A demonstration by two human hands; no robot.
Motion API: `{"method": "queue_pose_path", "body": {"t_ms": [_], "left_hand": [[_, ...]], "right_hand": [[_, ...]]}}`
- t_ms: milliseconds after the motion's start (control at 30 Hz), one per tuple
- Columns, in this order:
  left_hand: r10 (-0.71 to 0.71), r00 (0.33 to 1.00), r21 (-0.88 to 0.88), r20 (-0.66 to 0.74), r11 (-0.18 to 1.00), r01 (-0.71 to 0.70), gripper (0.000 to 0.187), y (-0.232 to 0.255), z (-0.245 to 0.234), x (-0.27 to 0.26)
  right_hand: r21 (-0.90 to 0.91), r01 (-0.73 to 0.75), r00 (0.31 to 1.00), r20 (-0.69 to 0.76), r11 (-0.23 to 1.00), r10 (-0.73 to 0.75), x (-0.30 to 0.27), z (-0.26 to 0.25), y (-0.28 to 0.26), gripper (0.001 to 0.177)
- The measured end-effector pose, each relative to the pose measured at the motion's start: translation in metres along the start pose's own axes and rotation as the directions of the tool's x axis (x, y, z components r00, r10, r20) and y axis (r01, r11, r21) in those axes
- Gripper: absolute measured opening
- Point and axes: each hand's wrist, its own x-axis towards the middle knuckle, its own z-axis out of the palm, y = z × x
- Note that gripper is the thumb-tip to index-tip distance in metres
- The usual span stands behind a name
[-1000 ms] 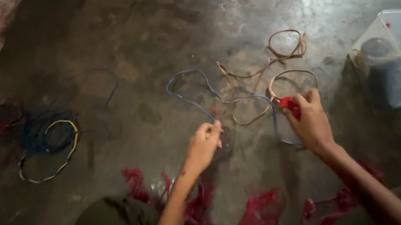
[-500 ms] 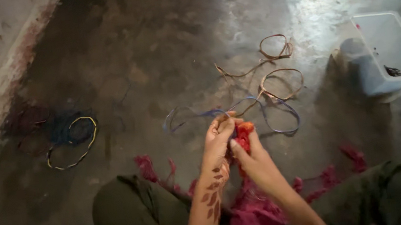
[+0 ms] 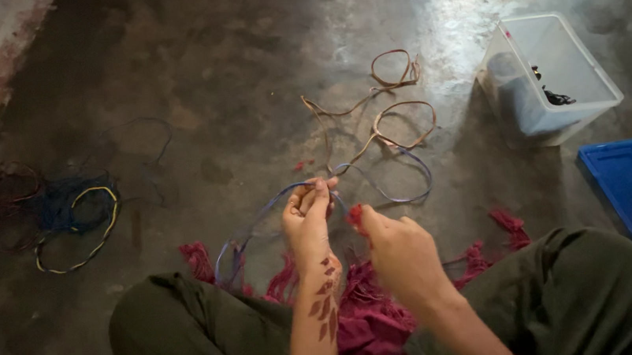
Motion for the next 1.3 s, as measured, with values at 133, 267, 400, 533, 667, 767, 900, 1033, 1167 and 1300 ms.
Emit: {"method": "queue_pose_path", "body": {"t_ms": [133, 267, 400, 533, 667, 767, 900, 1033, 1167, 1300], "left_hand": [[-0.048, 0.999, -0.066, 0.001, 0.997, 0.048, 0.014, 0.011, -0.003, -0.004], [-0.123, 0.989, -0.222, 0.078, 0.965, 0.137, 0.014, 0.022, -0.006, -0.01], [-0.11, 0.986, -0.26, 0.128, 0.955, 0.141, 0.014, 0.033, -0.015, -0.008], [0.017, 0.964, -0.454, 0.266, 0.884, 0.11, 0.017, 0.026, -0.009, -0.009], [0.046, 0.953, -0.447, 0.299, 0.889, 0.098, 0.025, 0.021, -0.004, -0.025], [0.142, 0.953, -0.53, 0.268, 0.847, 0.023, 0.019, 0.031, -0.012, -0.027], [0.123, 0.973, -0.524, 0.197, 0.851, -0.002, 0.015, 0.037, -0.027, -0.036], [0.176, 0.967, -0.566, 0.186, 0.823, -0.041, 0.016, 0.031, -0.026, -0.037], [0.233, 0.961, -0.547, 0.146, 0.829, -0.118, 0.014, 0.038, -0.03, -0.032], [0.256, 0.963, -0.552, 0.08, 0.816, -0.171, 0.016, 0.051, -0.041, -0.027]], "right_hand": [[-0.002, 0.016, 0.997, 0.074, 1.0, -0.016, -0.005, -0.005, 0.012, 0.013], [0.415, -0.373, 0.924, 0.241, 0.83, 0.295, -0.021, 0.013, 0.019, 0.023], [0.8, -0.502, 0.817, 0.313, 0.329, 0.484, -0.024, 0.026, 0.032, 0.031], [0.825, -0.258, 0.94, 0.095, 0.503, 0.327, -0.006, 0.015, 0.023, 0.033], [0.513, -0.343, 0.938, 0.145, 0.787, 0.314, 0.014, 0.01, -0.02, 0.032], [0.339, -0.389, 0.916, 0.236, 0.857, 0.323, 0.015, 0.003, -0.045, 0.032], [0.327, -0.461, 0.86, 0.395, 0.825, 0.323, 0.001, 0.001, -0.051, 0.034], [0.302, -0.53, 0.811, 0.455, 0.793, 0.369, -0.009, 0.006, -0.017, 0.035], [0.537, -0.436, 0.896, 0.339, 0.722, 0.288, -0.022, 0.016, 0.032, 0.038], [0.627, -0.516, 0.851, 0.295, 0.584, 0.435, -0.022, 0.011, 0.054, 0.04]]}}
